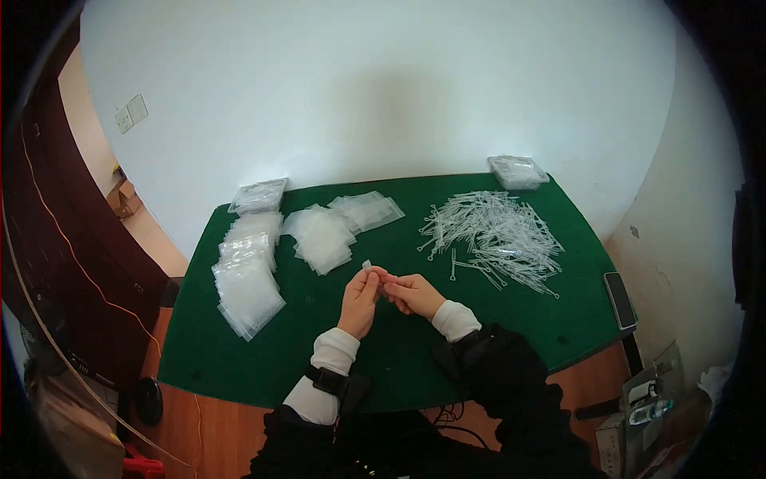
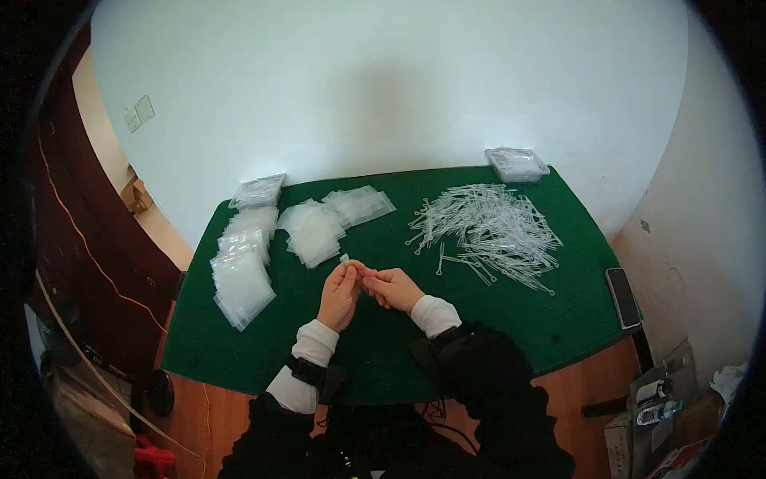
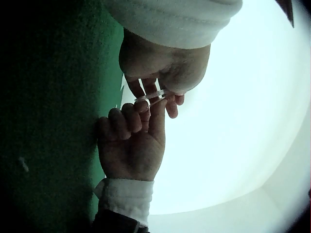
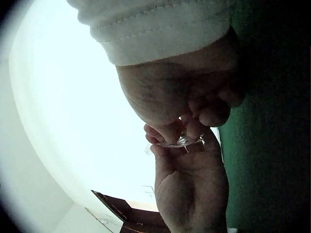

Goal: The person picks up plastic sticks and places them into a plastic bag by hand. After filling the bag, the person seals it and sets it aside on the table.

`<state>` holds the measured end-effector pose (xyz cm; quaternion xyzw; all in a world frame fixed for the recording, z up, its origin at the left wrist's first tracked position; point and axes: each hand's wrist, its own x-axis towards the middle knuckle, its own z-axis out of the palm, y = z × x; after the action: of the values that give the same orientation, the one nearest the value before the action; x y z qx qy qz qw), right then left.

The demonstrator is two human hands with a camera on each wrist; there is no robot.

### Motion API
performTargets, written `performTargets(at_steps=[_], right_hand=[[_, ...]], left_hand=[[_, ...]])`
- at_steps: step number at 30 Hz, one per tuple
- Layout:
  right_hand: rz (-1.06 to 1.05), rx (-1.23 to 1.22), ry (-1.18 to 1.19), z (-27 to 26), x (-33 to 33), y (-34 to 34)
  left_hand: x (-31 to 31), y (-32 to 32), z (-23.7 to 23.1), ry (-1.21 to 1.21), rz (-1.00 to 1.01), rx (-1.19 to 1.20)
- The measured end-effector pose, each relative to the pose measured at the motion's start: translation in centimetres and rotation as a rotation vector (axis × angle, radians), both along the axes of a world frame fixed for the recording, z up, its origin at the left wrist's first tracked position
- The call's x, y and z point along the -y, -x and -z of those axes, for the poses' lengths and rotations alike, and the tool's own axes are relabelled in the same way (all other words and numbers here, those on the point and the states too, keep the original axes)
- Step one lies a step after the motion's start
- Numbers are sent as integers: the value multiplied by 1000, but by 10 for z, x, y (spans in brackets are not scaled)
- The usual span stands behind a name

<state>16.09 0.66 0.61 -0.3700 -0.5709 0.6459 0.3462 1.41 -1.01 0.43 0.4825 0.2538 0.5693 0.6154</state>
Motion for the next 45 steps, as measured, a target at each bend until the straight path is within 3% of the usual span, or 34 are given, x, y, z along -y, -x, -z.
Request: performTargets(at_steps=[8,12,15,16,18,22,25,33,38,41,42,45], right_hand=[[-20,14,-13,0,0,-1],[27,182,-136,4,-3,-8],[211,710,-675,2,1,-17],[212,717,-671,1,-1,-22],[419,934,-736,0,-8,-34],[733,1272,-721,-4,-25,-76],[790,1463,-545,8,-35,-97],[756,1590,-511,11,-34,-94],[665,1513,-544,3,-30,-84],[570,994,-588,2,-29,-77],[566,989,-591,4,-29,-74],[428,383,-578,9,-30,-58]], left_hand=[[0,-1,-3,53,-69,90],[-2,0,-1,113,-165,161],[-3,0,2,119,-192,150],[-3,0,2,140,-191,136],[-2,2,2,180,-199,107],[1,1,-3,221,-165,50],[-3,3,4,200,-151,67],[-3,2,4,202,-148,80],[-4,2,6,208,-165,34],[-4,2,6,205,-184,23],[-4,3,6,204,-191,15],[-5,3,8,188,-192,-22]])
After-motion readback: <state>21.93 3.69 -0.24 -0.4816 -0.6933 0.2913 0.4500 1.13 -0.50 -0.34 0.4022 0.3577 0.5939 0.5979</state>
